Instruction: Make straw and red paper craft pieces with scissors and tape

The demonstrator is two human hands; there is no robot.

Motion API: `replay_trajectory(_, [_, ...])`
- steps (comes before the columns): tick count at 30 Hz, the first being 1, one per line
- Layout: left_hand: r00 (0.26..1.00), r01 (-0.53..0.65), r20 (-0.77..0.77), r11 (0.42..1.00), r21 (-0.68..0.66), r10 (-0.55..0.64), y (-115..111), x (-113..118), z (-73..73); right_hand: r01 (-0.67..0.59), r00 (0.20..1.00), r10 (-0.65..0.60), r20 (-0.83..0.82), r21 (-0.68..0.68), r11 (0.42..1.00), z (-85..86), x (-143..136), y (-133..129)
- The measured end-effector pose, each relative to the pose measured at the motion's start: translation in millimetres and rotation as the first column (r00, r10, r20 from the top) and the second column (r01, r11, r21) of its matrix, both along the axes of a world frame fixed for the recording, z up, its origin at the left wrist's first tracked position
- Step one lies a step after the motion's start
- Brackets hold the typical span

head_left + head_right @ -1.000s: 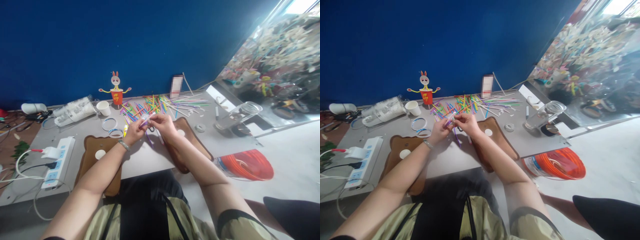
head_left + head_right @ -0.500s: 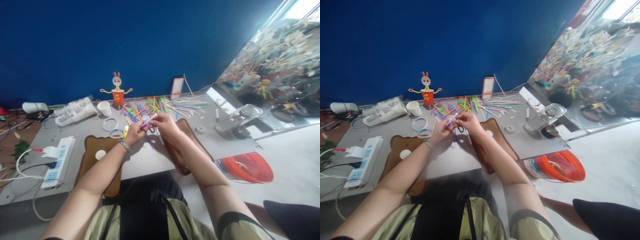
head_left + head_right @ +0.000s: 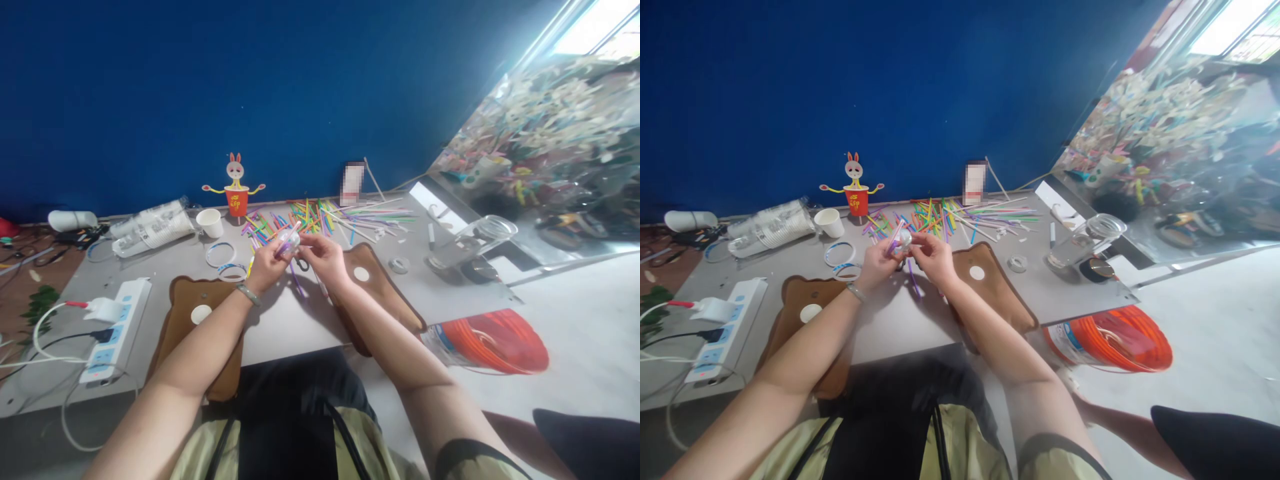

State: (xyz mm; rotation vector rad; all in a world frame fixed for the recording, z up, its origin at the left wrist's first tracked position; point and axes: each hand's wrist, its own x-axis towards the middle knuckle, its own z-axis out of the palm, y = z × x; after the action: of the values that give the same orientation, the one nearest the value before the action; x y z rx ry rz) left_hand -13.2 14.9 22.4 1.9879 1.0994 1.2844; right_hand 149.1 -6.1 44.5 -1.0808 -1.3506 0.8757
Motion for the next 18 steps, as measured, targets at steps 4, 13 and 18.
replay_trajectory(4, [0.997, -0.079, 0.024, 0.997, -0.004, 0.079, 0.1, 0.7, -1.3, 0.128, 0.98, -0.146, 0.136, 0.134, 0.983, -0.6, -9.4, -8.8])
replay_trajectory(13, [0.987, -0.143, -0.066, 0.988, 0.066, 0.147, -3.1, -2.6, -1.4, 0.225, 0.969, -0.233, 0.081, 0.096, 0.97, -2.0, -26.2, -11.7])
replay_trajectory(18, [0.986, -0.107, -0.114, 0.989, 0.107, 0.119, -1.8, -5.7, -5.5, 0.222, 0.973, -0.224, 0.059, 0.043, 0.974, 0.4, -27.7, -11.9])
